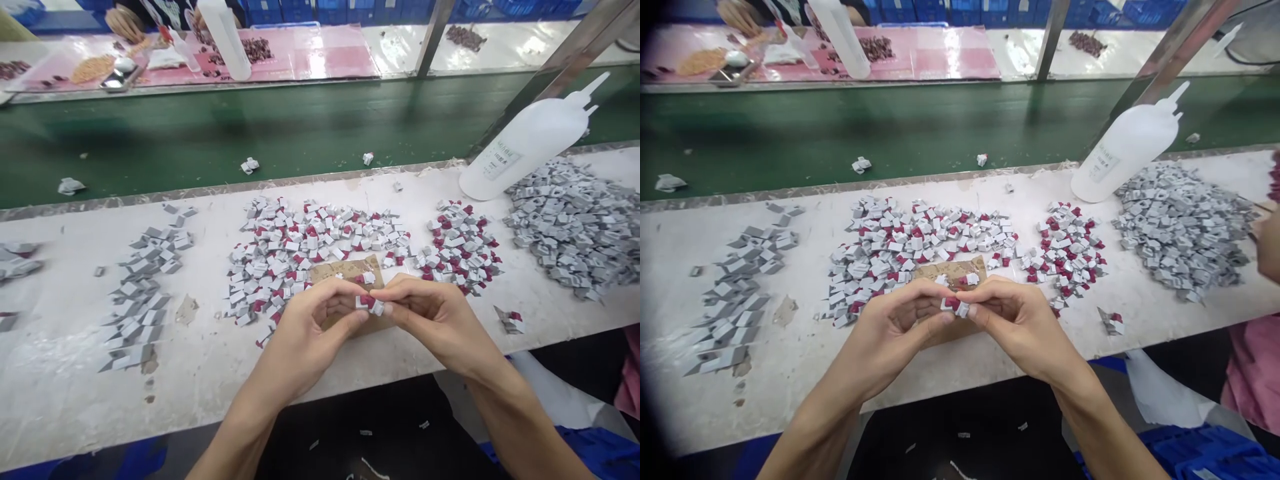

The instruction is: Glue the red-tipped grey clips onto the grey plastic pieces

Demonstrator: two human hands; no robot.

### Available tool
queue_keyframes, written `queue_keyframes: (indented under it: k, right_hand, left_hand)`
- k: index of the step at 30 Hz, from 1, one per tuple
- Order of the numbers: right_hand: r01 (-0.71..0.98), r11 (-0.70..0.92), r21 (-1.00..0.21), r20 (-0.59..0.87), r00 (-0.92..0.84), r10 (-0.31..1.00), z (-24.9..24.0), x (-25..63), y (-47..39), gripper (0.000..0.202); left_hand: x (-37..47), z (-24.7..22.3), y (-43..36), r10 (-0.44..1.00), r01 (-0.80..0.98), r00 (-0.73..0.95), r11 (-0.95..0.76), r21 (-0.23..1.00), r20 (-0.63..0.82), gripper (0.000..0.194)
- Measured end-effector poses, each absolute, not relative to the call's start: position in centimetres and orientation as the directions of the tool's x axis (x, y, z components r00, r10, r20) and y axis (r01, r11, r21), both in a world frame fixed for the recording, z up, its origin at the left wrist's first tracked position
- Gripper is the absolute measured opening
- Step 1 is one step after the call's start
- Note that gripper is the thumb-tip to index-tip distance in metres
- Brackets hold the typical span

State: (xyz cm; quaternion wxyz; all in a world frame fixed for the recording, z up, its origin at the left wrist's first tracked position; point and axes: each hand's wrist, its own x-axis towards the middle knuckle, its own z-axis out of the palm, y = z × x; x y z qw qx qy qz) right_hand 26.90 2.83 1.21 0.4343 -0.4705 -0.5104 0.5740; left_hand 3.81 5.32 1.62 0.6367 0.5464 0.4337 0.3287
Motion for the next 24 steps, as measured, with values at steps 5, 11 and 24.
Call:
queue_keyframes:
  k: [5, 11, 24]
  right_hand:
    - [0.230, 0.007, -0.973, -0.050, -0.241, 0.969, 2.3, 27.1, 10.0, 0.023]
    - [0.607, 0.070, -0.791, 0.108, 0.027, 0.994, 0.1, 26.0, 26.7, 0.043]
    - [0.360, 0.029, -0.933, 0.095, 0.167, 0.981, 0.8, 29.9, 26.9, 0.028]
  left_hand:
    - [2.5, 2.6, 8.2, 0.952, 0.147, 0.279, 0.088, 0.985, -0.126, 0.020]
    - [3.5, 3.3, 14.3, 0.990, 0.293, 0.138, -0.001, 0.956, -0.041, 0.020]
    - [9.8, 0.1, 31.7, 0.996, 0.476, 0.013, 0.068, 0.877, -0.085, 0.023]
